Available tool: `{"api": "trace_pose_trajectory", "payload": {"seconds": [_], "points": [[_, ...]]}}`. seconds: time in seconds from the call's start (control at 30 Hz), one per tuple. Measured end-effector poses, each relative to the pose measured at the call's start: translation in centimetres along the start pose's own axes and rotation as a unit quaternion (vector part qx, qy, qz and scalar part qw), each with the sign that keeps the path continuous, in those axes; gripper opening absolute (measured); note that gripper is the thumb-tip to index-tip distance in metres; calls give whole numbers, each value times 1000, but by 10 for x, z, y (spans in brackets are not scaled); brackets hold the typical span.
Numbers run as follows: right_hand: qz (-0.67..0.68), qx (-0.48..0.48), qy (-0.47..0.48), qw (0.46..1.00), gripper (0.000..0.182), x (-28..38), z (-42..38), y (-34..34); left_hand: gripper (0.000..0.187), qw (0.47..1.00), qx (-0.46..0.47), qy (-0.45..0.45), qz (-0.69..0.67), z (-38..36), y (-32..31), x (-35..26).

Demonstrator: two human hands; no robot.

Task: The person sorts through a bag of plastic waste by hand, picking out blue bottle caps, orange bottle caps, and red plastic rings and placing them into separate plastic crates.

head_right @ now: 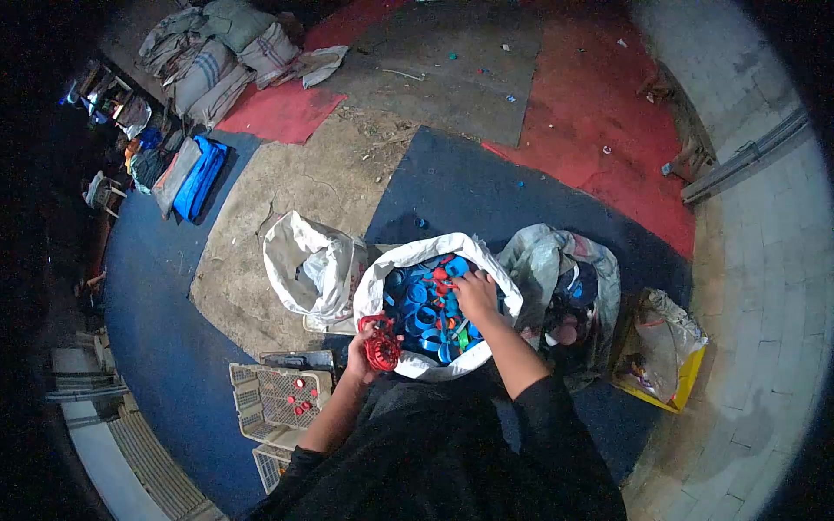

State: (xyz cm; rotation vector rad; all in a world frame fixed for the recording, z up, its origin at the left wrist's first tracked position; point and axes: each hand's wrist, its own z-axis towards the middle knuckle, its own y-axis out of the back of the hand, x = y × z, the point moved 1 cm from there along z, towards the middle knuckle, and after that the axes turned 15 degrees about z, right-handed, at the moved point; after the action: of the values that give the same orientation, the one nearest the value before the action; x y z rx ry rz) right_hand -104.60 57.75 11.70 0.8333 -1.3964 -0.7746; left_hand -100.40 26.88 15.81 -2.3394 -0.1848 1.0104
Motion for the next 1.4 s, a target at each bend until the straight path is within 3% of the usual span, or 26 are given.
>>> {"api": "trace_pose_trajectory", "payload": {"seconds": [0.07,0.2,0.33,0.47,0.57,0.6,0.7,0.73,0.77,0.83,0.93,1.07,1.17,1.2,1.33,1.4], "points": [[8,-38,53,998,22,4,-11,12,72,1000,9,-5,3,-3,-1,-1],[11,-98,48,994,21,10,-19,32,71,1000,10,-12,4,1,-5,0],[212,-145,32,966,17,24,-15,51,72,1000,14,-12,16,-1,-7,-4],[236,-219,43,946,16,40,-14,60,72,999,35,-24,12,-3,-10,-6],[425,-179,-102,881,20,24,-21,34,73,998,62,-26,6,-3,-17,-11],[433,-148,-104,883,22,18,-22,27,73,997,68,-27,5,-3,-20,-12],[679,-35,-305,667,20,21,-47,18,74,996,84,-29,5,-3,-28,-14],[740,-27,-303,600,20,25,-56,13,74,996,88,-31,7,-3,-30,-14],[757,-19,-332,563,18,30,-62,13,75,995,92,-33,10,-3,-33,-15],[751,-38,-356,555,20,43,-71,8,75,995,96,-34,9,-4,-37,-16],[736,-63,-368,565,27,52,-86,1,75,994,105,-34,8,-5,-40,-15],[706,-75,-329,623,33,66,-83,7,74,991,132,-31,-4,-5,-39,-14],[683,-138,-270,665,30,74,-86,17,73,988,136,-24,-63,-5,-38,-10],[654,-198,-211,699,27,84,-81,27,74,987,138,-31,-77,-5,-42,-13],[511,-266,-62,815,34,122,-84,61,76,984,137,-52,-98,-3,-58,-15],[411,-218,38,884,38,152,-87,90,74,983,148,-78,-78,0,-71,-20]]}}
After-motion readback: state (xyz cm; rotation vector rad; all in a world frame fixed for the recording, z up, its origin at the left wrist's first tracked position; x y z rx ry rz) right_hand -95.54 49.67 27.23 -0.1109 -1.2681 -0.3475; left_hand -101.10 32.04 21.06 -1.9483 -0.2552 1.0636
